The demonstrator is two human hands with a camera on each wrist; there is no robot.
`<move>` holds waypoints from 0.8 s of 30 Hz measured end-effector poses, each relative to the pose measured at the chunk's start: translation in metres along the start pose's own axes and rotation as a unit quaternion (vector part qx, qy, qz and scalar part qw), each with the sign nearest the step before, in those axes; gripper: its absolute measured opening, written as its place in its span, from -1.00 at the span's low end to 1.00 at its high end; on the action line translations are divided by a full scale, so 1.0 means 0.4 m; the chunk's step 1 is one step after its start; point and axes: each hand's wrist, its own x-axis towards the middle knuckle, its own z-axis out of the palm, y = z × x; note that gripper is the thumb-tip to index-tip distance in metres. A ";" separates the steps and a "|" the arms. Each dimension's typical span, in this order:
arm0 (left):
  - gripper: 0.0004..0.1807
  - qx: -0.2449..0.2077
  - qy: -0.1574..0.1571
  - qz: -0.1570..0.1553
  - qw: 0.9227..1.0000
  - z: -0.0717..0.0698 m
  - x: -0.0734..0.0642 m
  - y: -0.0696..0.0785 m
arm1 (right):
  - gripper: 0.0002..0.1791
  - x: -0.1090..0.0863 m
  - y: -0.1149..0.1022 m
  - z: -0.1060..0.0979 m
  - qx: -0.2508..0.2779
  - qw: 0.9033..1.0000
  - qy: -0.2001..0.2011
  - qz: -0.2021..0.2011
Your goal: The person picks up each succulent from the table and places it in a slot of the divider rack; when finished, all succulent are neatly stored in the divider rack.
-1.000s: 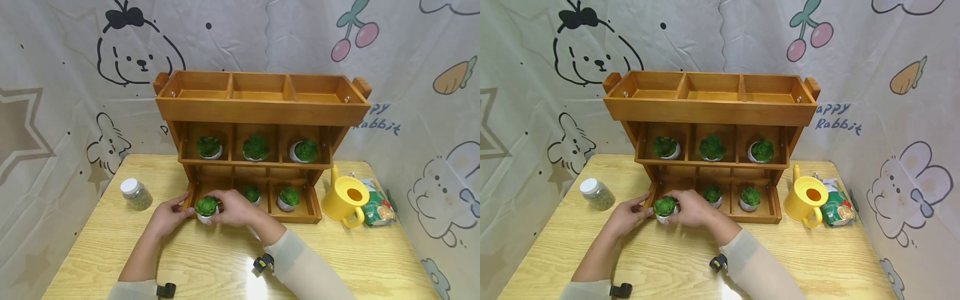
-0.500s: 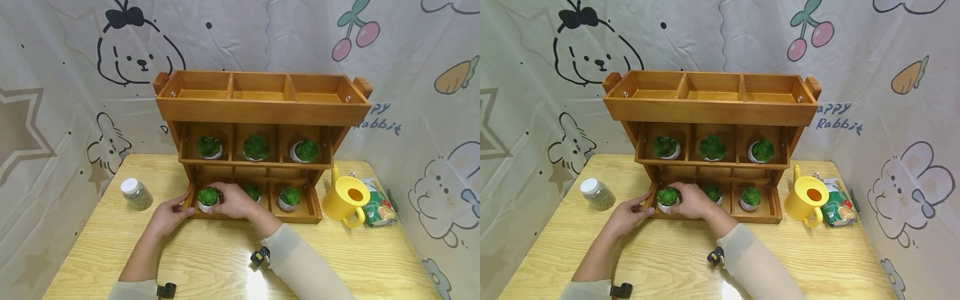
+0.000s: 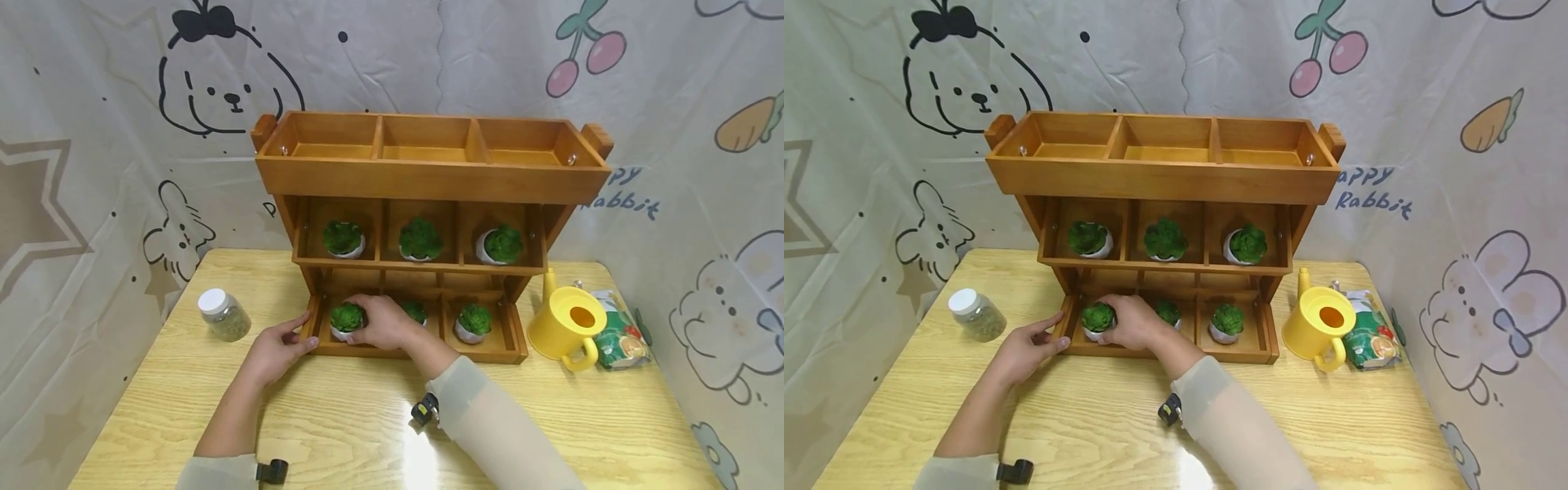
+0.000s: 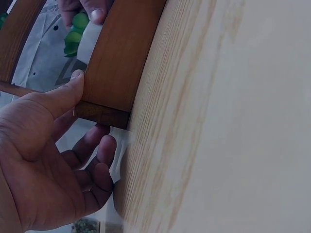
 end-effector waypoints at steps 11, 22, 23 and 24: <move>-0.25 0.002 0.000 0.015 1.000 -0.001 0.003 -0.007 | -0.32 0.036 0.007 -0.003 -0.078 0.996 -0.038 -0.037; -0.26 0.005 0.001 0.022 1.000 -0.001 0.003 -0.008 | -0.34 0.072 0.015 -0.022 -0.034 0.995 -0.082 -0.044; -0.26 0.007 0.002 0.021 1.000 -0.001 0.003 -0.008 | -0.33 0.073 0.015 -0.023 -0.033 0.995 -0.082 -0.045; -0.26 0.007 0.002 0.020 1.000 -0.001 0.004 -0.008 | -0.33 0.075 0.015 -0.022 -0.033 0.995 -0.081 -0.045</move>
